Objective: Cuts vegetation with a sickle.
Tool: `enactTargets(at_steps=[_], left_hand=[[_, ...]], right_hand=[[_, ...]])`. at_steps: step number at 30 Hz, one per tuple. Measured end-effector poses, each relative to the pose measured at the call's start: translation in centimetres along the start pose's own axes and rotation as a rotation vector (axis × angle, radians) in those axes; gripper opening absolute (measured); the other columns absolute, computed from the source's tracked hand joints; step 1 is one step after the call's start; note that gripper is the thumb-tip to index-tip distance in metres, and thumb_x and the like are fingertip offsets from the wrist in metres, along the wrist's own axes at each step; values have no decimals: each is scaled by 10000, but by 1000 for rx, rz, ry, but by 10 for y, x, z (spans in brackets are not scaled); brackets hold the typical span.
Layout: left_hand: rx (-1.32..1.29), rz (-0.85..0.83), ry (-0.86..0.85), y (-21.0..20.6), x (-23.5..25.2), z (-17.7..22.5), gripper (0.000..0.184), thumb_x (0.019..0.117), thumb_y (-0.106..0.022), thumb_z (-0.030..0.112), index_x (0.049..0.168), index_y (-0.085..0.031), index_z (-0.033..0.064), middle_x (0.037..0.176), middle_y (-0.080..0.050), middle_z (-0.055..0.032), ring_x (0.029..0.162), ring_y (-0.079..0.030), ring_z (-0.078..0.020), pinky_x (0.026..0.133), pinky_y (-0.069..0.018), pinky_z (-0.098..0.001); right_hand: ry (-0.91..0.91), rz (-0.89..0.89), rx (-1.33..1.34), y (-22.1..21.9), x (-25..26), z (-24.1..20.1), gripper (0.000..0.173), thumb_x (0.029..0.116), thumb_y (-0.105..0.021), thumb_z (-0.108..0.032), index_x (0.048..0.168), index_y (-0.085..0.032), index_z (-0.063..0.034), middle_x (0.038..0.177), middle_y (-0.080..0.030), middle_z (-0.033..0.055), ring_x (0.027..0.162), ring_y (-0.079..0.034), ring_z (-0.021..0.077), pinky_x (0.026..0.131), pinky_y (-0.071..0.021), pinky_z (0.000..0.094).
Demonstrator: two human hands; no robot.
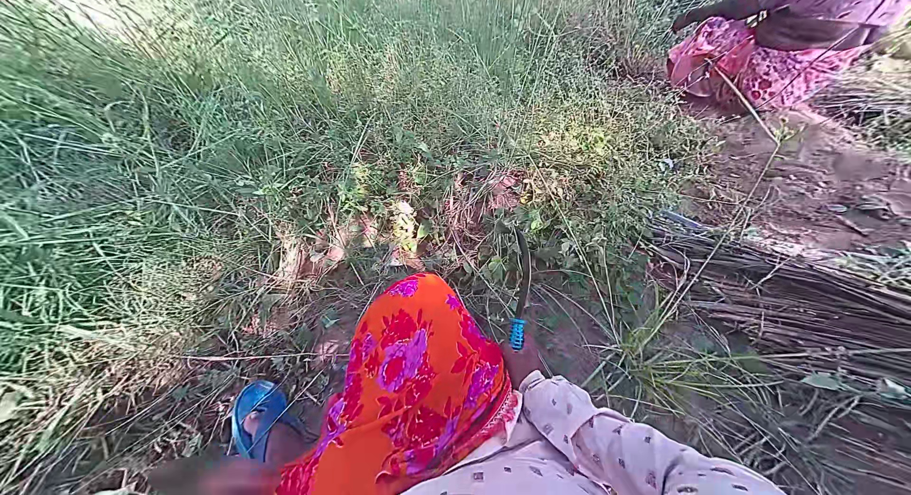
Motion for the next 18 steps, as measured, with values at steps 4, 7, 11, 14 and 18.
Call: enactTargets(at_steps=[4, 7, 11, 14, 18], left_hand=[[-36, 37, -15, 4, -10, 5, 321, 1081, -380, 85, 1387, -448, 14, 977, -644, 86, 749, -639, 8, 694, -560, -184], [-21, 58, -12, 4, -6, 2, 309, 1084, -406, 81, 1380, -461, 12, 968, -651, 85, 732, -631, 22, 671, -544, -163], [6, 69, -8, 2, -9, 1, 318, 1079, -426, 94, 1385, -474, 21, 992, -641, 72, 737, -620, 19, 666, -532, -155], [-7, 55, -18, 1, -9, 6, 322, 1080, -416, 93, 1388, -470, 15, 986, -649, 69, 737, -628, 15, 662, -538, -158], [-17, 69, -41, 4, -8, 4, 312, 1070, -438, 79, 1369, -492, 7, 977, -663, 73, 738, -638, 12, 666, -549, -162]], right_hand=[[115, 50, 19, 2, 26, -18, 496, 949, -680, -83, 1372, -488, 92, 1097, -647, 269, 937, -658, 326, 875, -538, 485], [85, 77, 87, 21, 65, -44, 510, 997, -656, -113, 1432, -443, 48, 1041, -642, 243, 766, -666, 297, 730, -576, 468], [-55, 83, -20, 46, 120, -37, 582, 1024, -629, -175, 1514, -371, 1, 1172, -645, 265, 932, -689, 345, 834, -568, 496], [-138, 39, -152, 36, 103, -6, 587, 1017, -651, -188, 1496, -402, 43, 1285, -623, 293, 1123, -659, 379, 984, -516, 515], [-50, -205, -385, -13, 19, 54, 646, 1034, -634, -211, 1531, -345, 82, 1408, -554, 324, 1300, -570, 413, 1120, -417, 510]])
Point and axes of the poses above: each hand's wrist, its own x-axis towards the middle knuckle, its own y-axis out of the back of the hand, z = x × y, the point moved 9 cm from there along x, towards the middle knuckle
